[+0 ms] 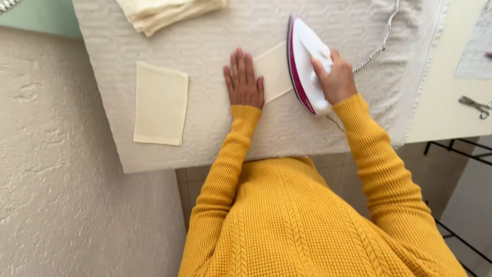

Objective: Ironing small rectangular pieces of white fabric on an ironing board.

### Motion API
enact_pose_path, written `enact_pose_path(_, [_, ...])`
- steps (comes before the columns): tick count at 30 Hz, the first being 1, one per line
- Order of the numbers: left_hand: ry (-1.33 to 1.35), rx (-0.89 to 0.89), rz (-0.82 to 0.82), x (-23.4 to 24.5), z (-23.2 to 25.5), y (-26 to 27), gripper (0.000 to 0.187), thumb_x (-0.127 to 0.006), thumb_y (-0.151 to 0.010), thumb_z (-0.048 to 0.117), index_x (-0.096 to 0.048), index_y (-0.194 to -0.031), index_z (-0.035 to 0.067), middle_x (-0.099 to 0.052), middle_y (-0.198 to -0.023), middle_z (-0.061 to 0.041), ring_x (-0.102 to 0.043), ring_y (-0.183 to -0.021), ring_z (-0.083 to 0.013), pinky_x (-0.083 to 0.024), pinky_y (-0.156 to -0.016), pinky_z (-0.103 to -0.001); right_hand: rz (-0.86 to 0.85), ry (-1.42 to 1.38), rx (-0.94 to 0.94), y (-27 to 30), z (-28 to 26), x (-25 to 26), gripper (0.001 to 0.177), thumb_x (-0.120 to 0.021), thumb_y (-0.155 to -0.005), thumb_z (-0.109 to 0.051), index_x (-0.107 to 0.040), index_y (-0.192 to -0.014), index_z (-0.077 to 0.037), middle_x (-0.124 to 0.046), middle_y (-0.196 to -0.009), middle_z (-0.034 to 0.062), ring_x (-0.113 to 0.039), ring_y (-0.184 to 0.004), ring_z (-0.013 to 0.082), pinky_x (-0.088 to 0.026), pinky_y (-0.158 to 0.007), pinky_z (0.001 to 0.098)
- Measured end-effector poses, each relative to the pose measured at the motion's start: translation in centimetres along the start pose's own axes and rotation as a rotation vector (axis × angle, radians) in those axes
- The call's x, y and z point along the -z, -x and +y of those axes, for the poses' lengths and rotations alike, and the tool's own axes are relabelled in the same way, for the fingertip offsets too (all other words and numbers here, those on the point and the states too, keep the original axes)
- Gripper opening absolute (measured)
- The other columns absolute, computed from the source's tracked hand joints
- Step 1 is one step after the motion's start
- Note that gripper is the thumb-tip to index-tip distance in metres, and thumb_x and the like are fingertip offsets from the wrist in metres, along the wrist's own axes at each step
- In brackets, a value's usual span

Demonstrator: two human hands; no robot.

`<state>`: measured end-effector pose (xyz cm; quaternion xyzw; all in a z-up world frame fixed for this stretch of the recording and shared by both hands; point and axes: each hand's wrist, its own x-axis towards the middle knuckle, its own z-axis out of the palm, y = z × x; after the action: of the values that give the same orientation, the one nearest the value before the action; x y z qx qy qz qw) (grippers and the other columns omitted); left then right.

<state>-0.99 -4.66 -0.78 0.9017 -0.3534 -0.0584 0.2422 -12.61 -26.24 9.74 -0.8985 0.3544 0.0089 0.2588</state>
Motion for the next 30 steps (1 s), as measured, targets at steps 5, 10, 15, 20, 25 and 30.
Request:
enact_pose_path(5, [0.066, 0.044, 0.17, 0.2, -1.6, 0.6, 0.067, -0.063, -0.104, 0.034, -0.031, -0.157, 0.008, -0.041, -0.151, -0.016, -0.039, -0.141, -0.0309, -0.029, -0.122, -0.048, -0.057, -0.016, -0.135, 0.5, 0.1, 3.9, 0.051, -0.063, -0.108, -0.041, -0.058, -0.12, 0.009, -0.07, -0.082, 0.0221, -0.072, -0.065, 0.031, -0.06, -0.056, 0.0428])
enact_pose_path(10, [0.065, 0.171, 0.037, 2.3, -1.9, -1.3, 0.049, -0.082, -0.084, 0.033, -0.057, -0.119, 0.012, -0.058, -0.111, -0.01, -0.052, -0.106, -0.0269, -0.043, -0.095, -0.045, 0.228, 0.344, 0.126, -0.9, -0.8, 6.0, 0.049, -0.075, -0.104, -0.035, -0.052, -0.124, 0.004, -0.065, -0.109, 0.0215, -0.066, -0.096, 0.0337, -0.056, -0.082, 0.0471])
enact_pose_path(15, [0.003, 0.2, 0.011, 1.4, -1.6, -2.4, 0.034, -0.081, -0.08, 0.032, -0.06, -0.101, 0.014, -0.058, -0.107, -0.008, -0.053, -0.104, -0.0267, -0.044, -0.091, -0.044, 0.025, 0.157, 0.737, -4.3, -3.8, -0.5, 0.045, -0.082, -0.104, -0.023, -0.057, -0.139, -0.007, -0.056, -0.144, 0.0108, -0.049, -0.14, 0.0274, -0.043, -0.124, 0.0463])
enact_pose_path(20, [-0.089, 0.129, 0.245, 2.1, -0.9, -0.7, 0.023, -0.072, -0.081, 0.032, -0.061, -0.096, 0.018, -0.062, -0.098, -0.002, -0.057, -0.1, -0.0252, -0.044, -0.089, -0.047, -0.214, 0.258, 0.997, -7.8, -5.8, -4.6, 0.064, -0.091, -0.075, -0.03, -0.068, -0.133, -0.016, -0.058, -0.143, 0.0075, -0.046, -0.133, 0.0308, -0.042, -0.113, 0.0486])
enact_pose_path(25, [0.688, 0.267, 0.318, 5.5, -2.5, 4.3, 0.02, -0.066, -0.103, 0.029, -0.055, -0.111, 0.014, -0.072, -0.092, -0.001, -0.073, -0.086, -0.0205, -0.057, -0.076, -0.036, -0.399, 0.218, 0.853, -11.1, -4.0, -3.2, 0.035, -0.092, -0.079, -0.035, -0.073, -0.097, -0.012, -0.062, -0.131, 0.0084, -0.046, -0.127, 0.0345, -0.042, -0.112, 0.0503])
enact_pose_path(30, [1.093, 0.63, 0.475, 11.3, -9.7, 10.5, 0.038, -0.072, -0.098, 0.024, -0.055, -0.127, 0.008, -0.072, -0.104, -0.003, -0.063, -0.071, -0.0141, -0.05, -0.057, -0.026, -0.8, -0.377, 0.641, -10.6, -14.2, -8.9, 0.027, -0.076, -0.1, -0.028, -0.063, -0.11, -0.007, -0.069, -0.113, 0.0132, -0.064, -0.105, 0.0208, -0.054, -0.092, 0.035])
